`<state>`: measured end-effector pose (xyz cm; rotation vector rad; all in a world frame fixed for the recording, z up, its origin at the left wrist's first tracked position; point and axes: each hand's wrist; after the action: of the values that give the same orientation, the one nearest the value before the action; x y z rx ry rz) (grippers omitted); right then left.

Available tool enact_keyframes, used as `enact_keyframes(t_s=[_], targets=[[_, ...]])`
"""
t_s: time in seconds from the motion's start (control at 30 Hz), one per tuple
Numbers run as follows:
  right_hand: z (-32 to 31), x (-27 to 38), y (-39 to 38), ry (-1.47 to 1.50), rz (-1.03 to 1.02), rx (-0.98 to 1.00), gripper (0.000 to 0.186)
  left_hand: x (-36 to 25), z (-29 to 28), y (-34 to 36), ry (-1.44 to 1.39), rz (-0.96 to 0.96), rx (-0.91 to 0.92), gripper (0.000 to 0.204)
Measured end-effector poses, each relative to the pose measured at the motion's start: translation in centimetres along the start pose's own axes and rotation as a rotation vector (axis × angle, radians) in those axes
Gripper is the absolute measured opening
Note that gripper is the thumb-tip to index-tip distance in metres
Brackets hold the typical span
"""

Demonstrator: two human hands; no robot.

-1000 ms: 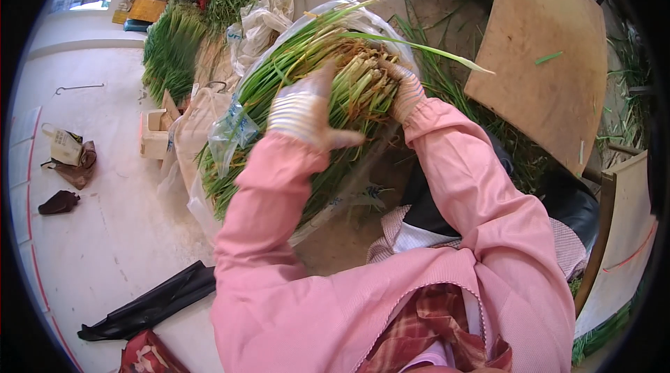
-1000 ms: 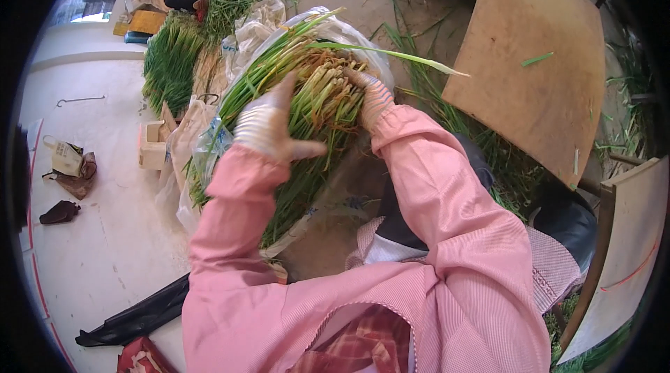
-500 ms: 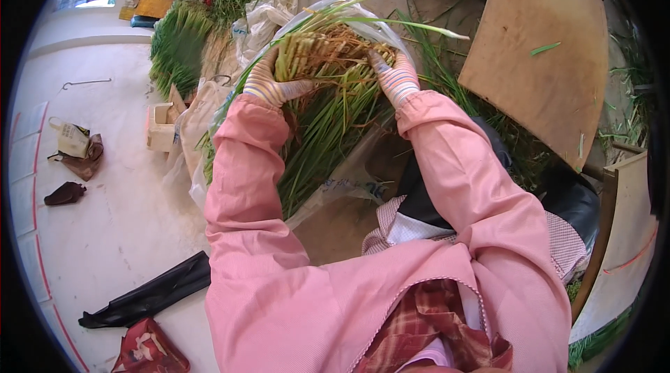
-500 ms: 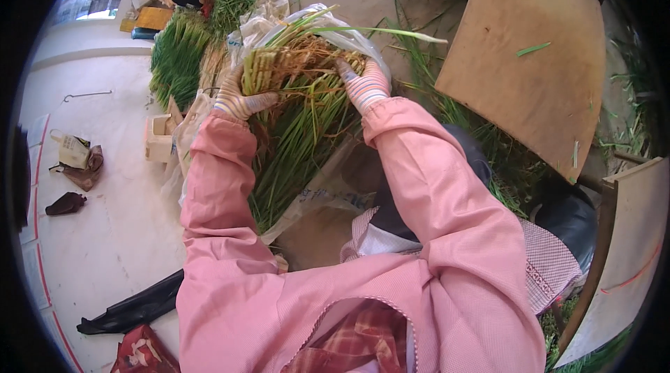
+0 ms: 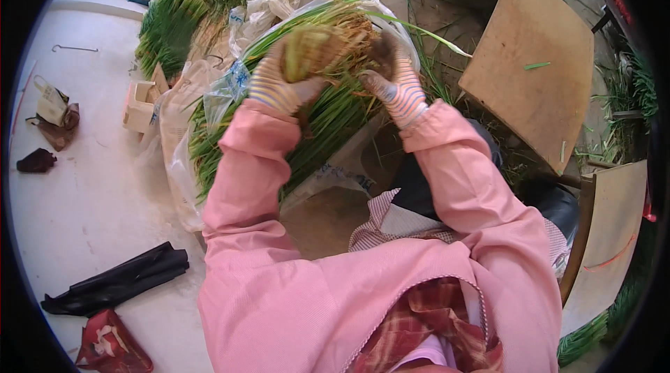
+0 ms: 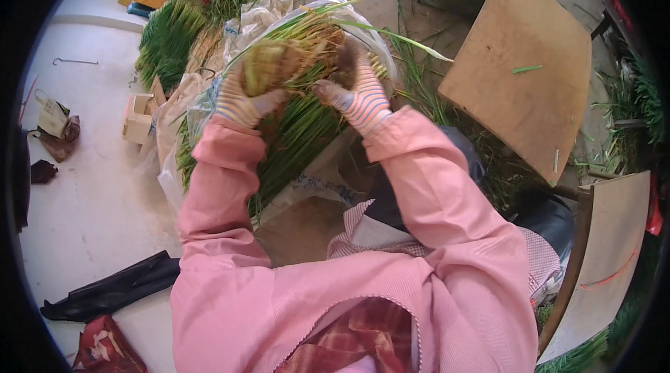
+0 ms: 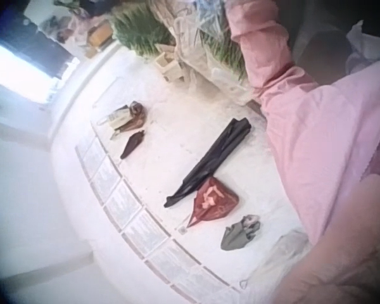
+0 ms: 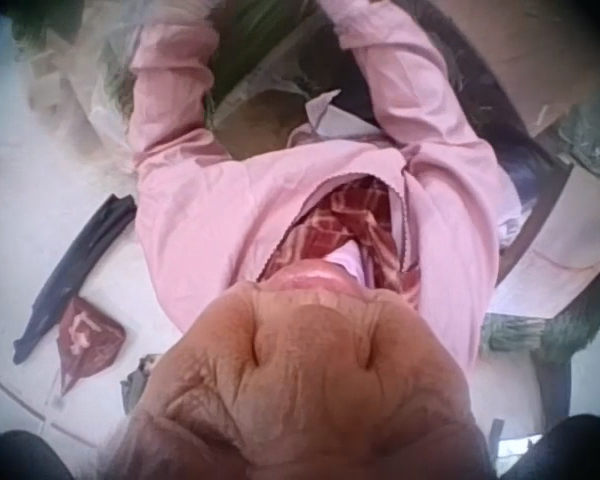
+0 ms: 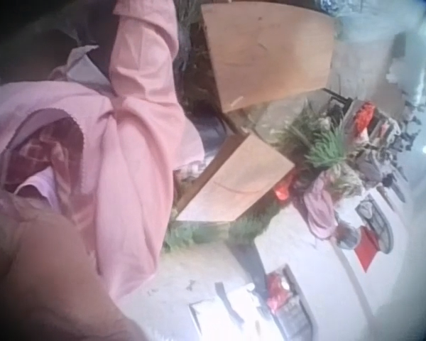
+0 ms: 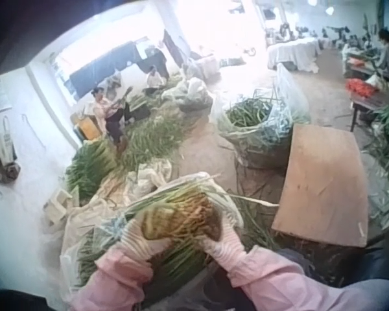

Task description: The person bundles a handful of green stalks and secures them with a red tie. They then take stalks from a plastic bag, peel away outer layers and yellowing leaves by hand, and place the cleaned stalks on a cardboard sheet.

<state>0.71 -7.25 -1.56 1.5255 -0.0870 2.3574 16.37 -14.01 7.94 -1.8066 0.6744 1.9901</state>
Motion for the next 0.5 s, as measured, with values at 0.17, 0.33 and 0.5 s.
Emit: enact_keyframes(t_s=[0.17, 0.33, 0.5], targets=[[2.9, 0.2, -0.2, 0.245, -0.006, -0.04, 0.09, 3.5, 4.7, -2.0, 0.97, 0.206, 0.03, 0.06], [2.2, 1.5, -0.5, 0.36, 0.236, -0.212, 0.062, 1.3, 7.6, -6.8, 1.121, 0.611, -0.102, 0.041], [1.1, 1.5, -0.5, 0.27, 0.143, -0.085, 0.042, 10.1, 7.7, -10.9, 0.776, 0.502, 0.216, 0.039]])
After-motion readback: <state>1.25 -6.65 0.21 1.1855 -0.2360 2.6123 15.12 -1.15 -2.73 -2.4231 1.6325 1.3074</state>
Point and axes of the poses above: each hand's wrist, its own y-axis towards the middle knuckle, its own z-axis out of the palm, x = y × z, and after that the axes turned 15 degrees about -y, right-handed
